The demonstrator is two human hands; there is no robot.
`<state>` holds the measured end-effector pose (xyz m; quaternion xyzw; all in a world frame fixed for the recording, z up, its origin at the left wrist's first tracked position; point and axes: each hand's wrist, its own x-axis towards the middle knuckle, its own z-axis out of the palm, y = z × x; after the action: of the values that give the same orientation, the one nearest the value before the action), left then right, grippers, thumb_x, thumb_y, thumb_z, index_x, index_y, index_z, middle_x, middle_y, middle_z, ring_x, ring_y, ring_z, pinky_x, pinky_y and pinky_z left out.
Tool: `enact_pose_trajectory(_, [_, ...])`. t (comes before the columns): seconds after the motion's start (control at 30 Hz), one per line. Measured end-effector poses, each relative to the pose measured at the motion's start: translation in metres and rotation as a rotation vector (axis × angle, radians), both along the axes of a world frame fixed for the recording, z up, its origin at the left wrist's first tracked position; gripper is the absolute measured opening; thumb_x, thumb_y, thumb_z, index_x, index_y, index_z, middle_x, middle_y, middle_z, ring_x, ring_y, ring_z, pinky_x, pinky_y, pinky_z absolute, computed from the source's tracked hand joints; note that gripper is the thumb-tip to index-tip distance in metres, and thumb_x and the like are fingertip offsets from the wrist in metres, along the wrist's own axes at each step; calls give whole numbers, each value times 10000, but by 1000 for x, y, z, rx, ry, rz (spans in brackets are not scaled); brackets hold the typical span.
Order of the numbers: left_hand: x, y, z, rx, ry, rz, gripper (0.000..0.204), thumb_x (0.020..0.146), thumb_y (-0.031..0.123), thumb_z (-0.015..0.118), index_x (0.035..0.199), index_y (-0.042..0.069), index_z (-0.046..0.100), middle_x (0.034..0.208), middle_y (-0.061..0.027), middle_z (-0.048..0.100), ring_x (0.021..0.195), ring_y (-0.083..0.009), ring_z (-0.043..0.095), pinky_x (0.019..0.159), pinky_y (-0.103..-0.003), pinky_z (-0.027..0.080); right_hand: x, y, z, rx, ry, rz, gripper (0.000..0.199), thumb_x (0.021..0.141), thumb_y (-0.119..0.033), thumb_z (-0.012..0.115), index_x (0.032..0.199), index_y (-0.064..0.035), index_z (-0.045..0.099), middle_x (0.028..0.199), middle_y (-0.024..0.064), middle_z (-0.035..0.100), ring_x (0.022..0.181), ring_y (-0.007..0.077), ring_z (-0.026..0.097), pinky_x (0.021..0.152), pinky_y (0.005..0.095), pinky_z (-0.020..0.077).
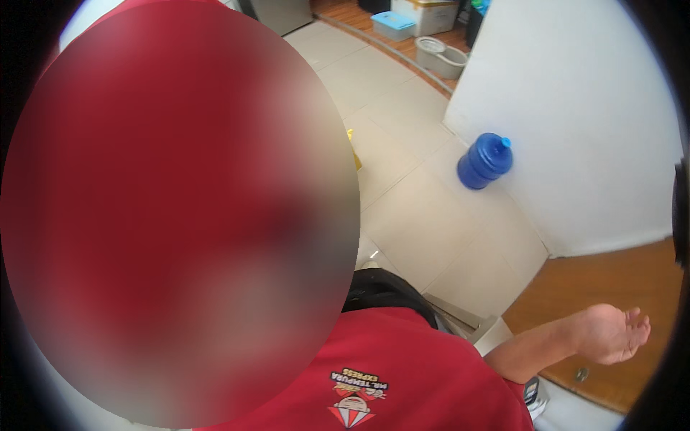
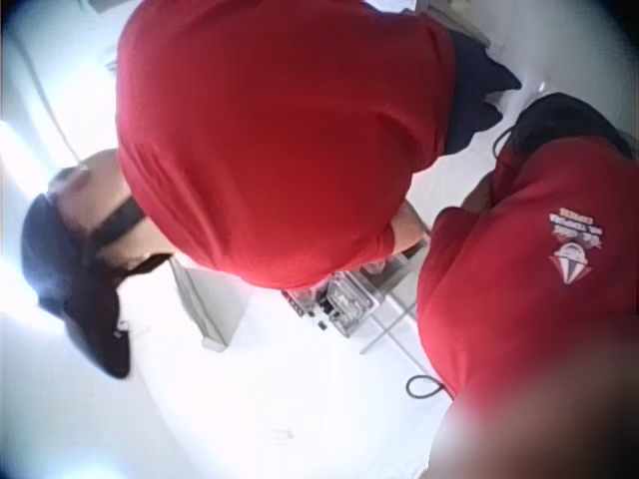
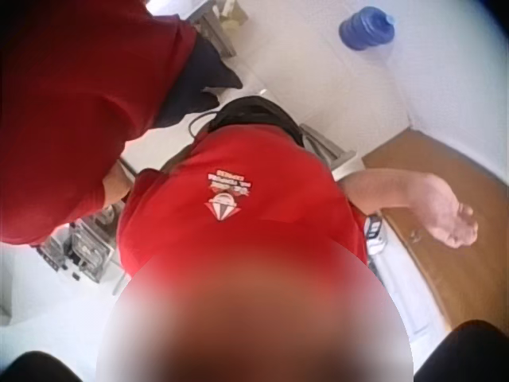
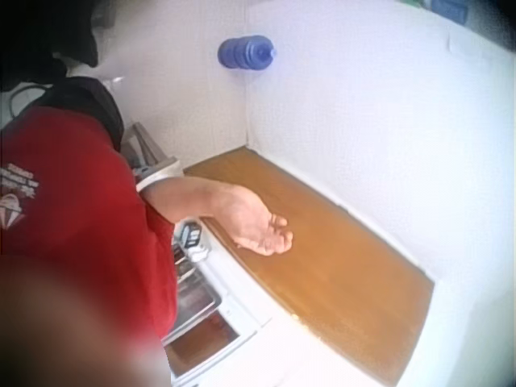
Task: The person assembles bento boxes by adding rice, cooked meat, lettuce, and various sauces and garnishes from stainless steel containers using tongs and a spoon. The person places lids on the completed boxes and hands them to a coworker.
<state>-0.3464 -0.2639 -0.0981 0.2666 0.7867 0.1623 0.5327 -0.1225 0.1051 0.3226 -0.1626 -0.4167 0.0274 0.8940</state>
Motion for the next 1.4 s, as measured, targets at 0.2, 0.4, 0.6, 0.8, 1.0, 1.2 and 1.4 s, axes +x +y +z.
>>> enact_pose_trajectory(0.2, [-111, 181, 122, 393, 313, 16, 194, 814, 192, 534, 892, 30, 607, 824, -136, 626, 807, -238, 598, 732, -322, 470, -17, 113, -12, 131, -155, -7, 411, 810, -351, 504, 862, 56, 523, 912, 196, 547, 800, 274, 539, 706, 363, 453])
enact_pose_trajectory(0.4, [-191, 406, 266, 951, 527, 70, 192, 815, 187, 535, 897, 29, 605, 832, -137, 625, 813, -236, 596, 735, -320, 469, -38, 234, -43, -163, -101, 59, 93, 743, 6, 605, 823, -21, 566, 816, 97, 590, 746, 165, 542, 736, 286, 437])
enact_pose_trajectory(0.6, [-113, 596, 244, 881, 282, -231, 190, 815, 183, 536, 903, 29, 604, 840, -138, 624, 819, -234, 595, 737, -319, 467, -12, 317, -44, -201, -612, -208, 255, 723, -147, 667, 537, -118, 494, 504, -8, 465, 489, 151, 440, 899, 434, 334])
enact_pose_trajectory(0.8, [-21, 741, 171, 638, 40, -813, 188, 815, 178, 536, 908, 28, 602, 849, -138, 623, 826, -232, 594, 740, -317, 465, 164, 322, -42, -354, -501, -995, 87, 776, -119, 591, 717, -56, 599, 705, 56, 568, 720, 223, 529, 818, 367, 386])
enact_pose_trajectory(1.0, [111, 829, 155, 523, -53, -1404, 187, 816, 173, 537, 913, 27, 601, 857, -139, 622, 832, -230, 593, 742, -315, 464, 320, 197, -40, -516, -78, -1603, 153, 840, -150, 515, 826, -16, 586, 870, 112, 569, 854, 262, 504, 780, 342, 401])
enact_pose_trajectory(1.2, [264, 840, 145, 488, -61, -1879, 185, 816, 168, 538, 918, 26, 599, 865, -140, 621, 838, -228, 591, 745, -314, 462, 484, 136, -68, -845, 555, -1401, 417, 890, -336, 372, 856, 42, 545, 908, 238, 548, 885, 378, 500, 806, 408, 381])
enact_pose_trajectory(1.4, [373, 833, 158, 425, -20, -2116, 184, 817, 163, 538, 924, 25, 597, 873, -141, 620, 844, -226, 590, 747, -312, 460, 580, 142, -97, -862, 678, -1061, 559, 906, -434, 179, 987, -29, 556, 1096, 211, 528, 1059, 358, 450, 923, 399, 316])
